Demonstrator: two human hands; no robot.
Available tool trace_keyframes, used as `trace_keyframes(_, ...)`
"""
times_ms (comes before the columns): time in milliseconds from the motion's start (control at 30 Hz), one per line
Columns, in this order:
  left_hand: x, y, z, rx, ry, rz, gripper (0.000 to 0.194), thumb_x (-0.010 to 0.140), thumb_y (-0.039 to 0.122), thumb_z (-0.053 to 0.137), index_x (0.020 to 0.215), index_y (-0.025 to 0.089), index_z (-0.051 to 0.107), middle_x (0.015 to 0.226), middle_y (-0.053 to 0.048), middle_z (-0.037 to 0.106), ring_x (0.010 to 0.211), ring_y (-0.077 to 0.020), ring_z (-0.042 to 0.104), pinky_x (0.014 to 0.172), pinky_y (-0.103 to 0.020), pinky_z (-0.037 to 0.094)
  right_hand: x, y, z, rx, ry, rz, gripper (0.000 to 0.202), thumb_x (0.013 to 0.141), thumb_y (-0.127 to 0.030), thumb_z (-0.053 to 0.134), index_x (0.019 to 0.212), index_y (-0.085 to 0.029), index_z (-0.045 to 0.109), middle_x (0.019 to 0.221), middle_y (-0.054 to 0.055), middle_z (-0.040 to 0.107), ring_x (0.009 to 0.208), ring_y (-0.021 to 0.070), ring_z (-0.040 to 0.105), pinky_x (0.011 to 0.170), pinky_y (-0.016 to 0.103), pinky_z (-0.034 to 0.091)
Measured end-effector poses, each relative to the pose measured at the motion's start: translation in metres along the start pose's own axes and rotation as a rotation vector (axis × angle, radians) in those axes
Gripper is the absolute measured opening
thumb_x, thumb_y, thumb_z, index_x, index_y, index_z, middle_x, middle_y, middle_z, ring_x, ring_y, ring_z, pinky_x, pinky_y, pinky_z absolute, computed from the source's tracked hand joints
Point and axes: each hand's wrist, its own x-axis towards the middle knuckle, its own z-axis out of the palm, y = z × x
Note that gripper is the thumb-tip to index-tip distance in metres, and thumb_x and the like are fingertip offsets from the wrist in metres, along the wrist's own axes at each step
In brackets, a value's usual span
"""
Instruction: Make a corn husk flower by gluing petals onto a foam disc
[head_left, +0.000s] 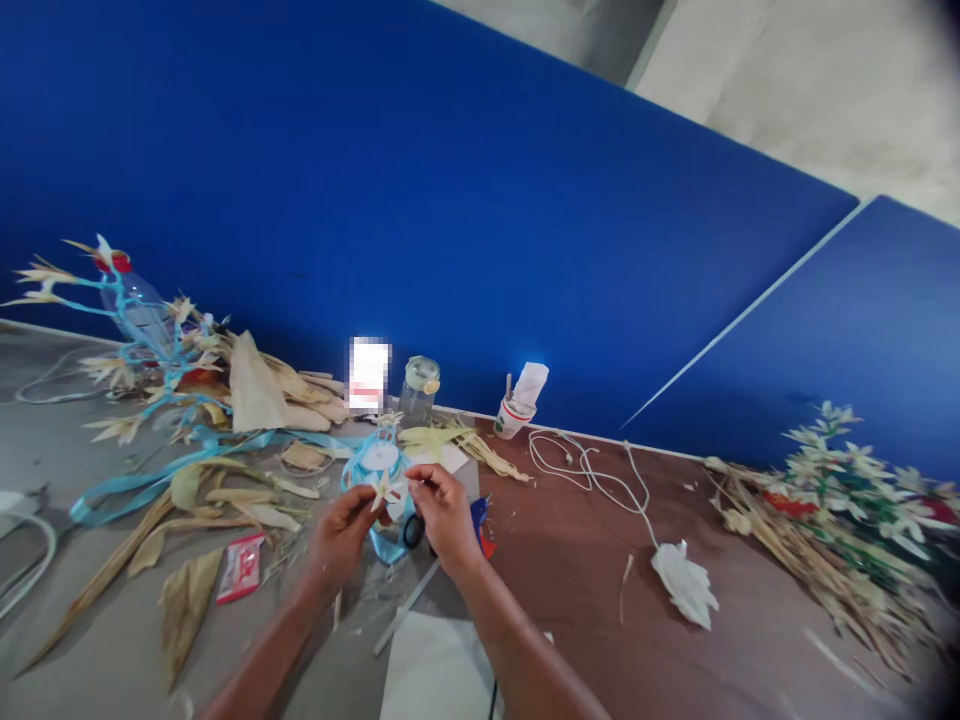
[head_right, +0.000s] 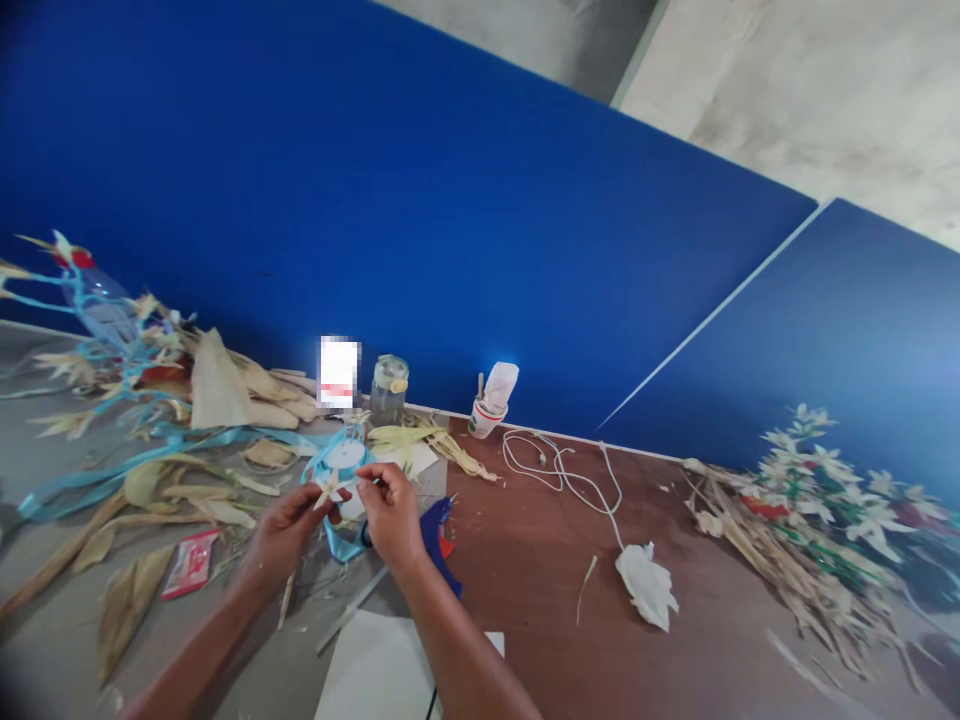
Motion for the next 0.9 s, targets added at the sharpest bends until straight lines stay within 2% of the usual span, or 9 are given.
trace_keyframes(100,-0.001,-0.007,0.003,0.035,-0.007,0.007,0.027,0.068,0.044,0.064,0.071,0.018,0.067,0.057,0.0,0.061,0.056,-0.0141,0.053,0.055,-0.024,0.042,0.001,0.001,-0.002,0.073,-0.127,0.132,0.021,0.074,-0.032,0.059,0.09,-0.018,0.059,0.069,-0.002,0.054,0.054,0.0085,0.045,0.052,0.021,0.035)
trace_keyframes(167,-0.001,-0.013,0.002,0.061,0.001,0.007,0.025,0.069,0.043,0.063,0.072,0.018,0.067,0.06,0.0,0.062,0.06,-0.0152,0.055,0.057,-0.025,0.044,0.0,0.002,-0.003,0.096,-0.246,0.175,0.033,0.071,-0.033,0.064,0.099,-0.019,0.057,0.077,-0.001,0.056,0.057,0.0088,0.05,0.055,0.022,0.038)
trace_keyframes(233,0.001,-0.018,-0.001,0.075,0.03,-0.001,0.023,0.071,0.041,0.063,0.074,0.018,0.067,0.062,-0.001,0.063,0.062,-0.0154,0.056,0.059,-0.025,0.045,0.002,0.001,-0.006,0.121,-0.286,0.182,0.039,0.071,-0.036,0.064,0.105,-0.02,0.054,0.085,0.0,0.056,0.058,0.0081,0.051,0.055,0.022,0.039)
trace_keyframes(367,0.009,-0.021,-0.01,-0.033,0.17,-0.036,0.025,0.068,0.041,0.067,0.074,0.016,0.066,0.067,-0.002,0.065,0.061,-0.0143,0.057,0.062,-0.027,0.046,0.018,0.002,-0.022,0.075,-0.172,0.164,0.028,0.08,-0.04,0.053,0.099,-0.019,0.056,0.078,-0.001,0.055,0.052,0.0073,0.046,0.053,0.022,0.038)
trace_keyframes(433,0.012,-0.02,-0.014,-0.146,0.256,-0.056,0.029,0.064,0.042,0.07,0.076,0.017,0.064,0.071,-0.003,0.067,0.06,-0.0141,0.058,0.062,-0.028,0.047,0.032,0.005,-0.032,-0.061,-0.163,0.138,0.022,0.078,-0.035,0.054,0.091,-0.019,0.058,0.072,-0.001,0.056,0.053,0.009,0.046,0.051,0.022,0.038)
trace_keyframes(533,0.016,-0.019,-0.02,-0.232,0.317,-0.08,0.032,0.06,0.041,0.074,0.078,0.016,0.063,0.071,-0.003,0.067,0.061,-0.0134,0.058,0.06,-0.025,0.046,0.051,0.01,-0.041,-0.369,-0.22,0.058,0.013,0.076,-0.026,0.055,0.082,-0.019,0.063,0.07,0.0,0.06,0.06,0.0122,0.052,0.057,0.024,0.041)
trace_keyframes(700,0.02,-0.026,-0.028,-0.258,0.433,-0.009,0.029,0.065,0.039,0.07,0.082,0.017,0.062,0.075,-0.002,0.067,0.065,-0.0128,0.058,0.063,-0.025,0.046,0.069,0.021,-0.031,-0.646,-0.218,0.043,0.014,0.074,-0.02,0.052,0.075,-0.019,0.066,0.071,0.001,0.065,0.068,0.0148,0.057,0.065,0.026,0.042)
trace_keyframes(833,0.021,-0.031,-0.027,-0.199,0.397,0.057,0.025,0.069,0.038,0.066,0.084,0.018,0.064,0.079,-0.001,0.065,0.067,-0.0126,0.058,0.065,-0.025,0.046,0.061,0.025,-0.021,-0.664,-0.115,0.041,0.014,0.075,-0.019,0.052,0.078,-0.018,0.065,0.077,0.003,0.067,0.072,0.016,0.058,0.068,0.028,0.044)
trace_keyframes(900,0.02,-0.032,-0.021,-0.162,0.435,0.042,0.025,0.07,0.038,0.064,0.084,0.018,0.063,0.076,-0.001,0.065,0.066,-0.013,0.059,0.065,-0.025,0.046,0.051,0.023,-0.019,-0.633,-0.059,0.017,0.014,0.075,-0.021,0.053,0.081,-0.019,0.065,0.079,0.003,0.066,0.073,0.016,0.058,0.069,0.028,0.044)
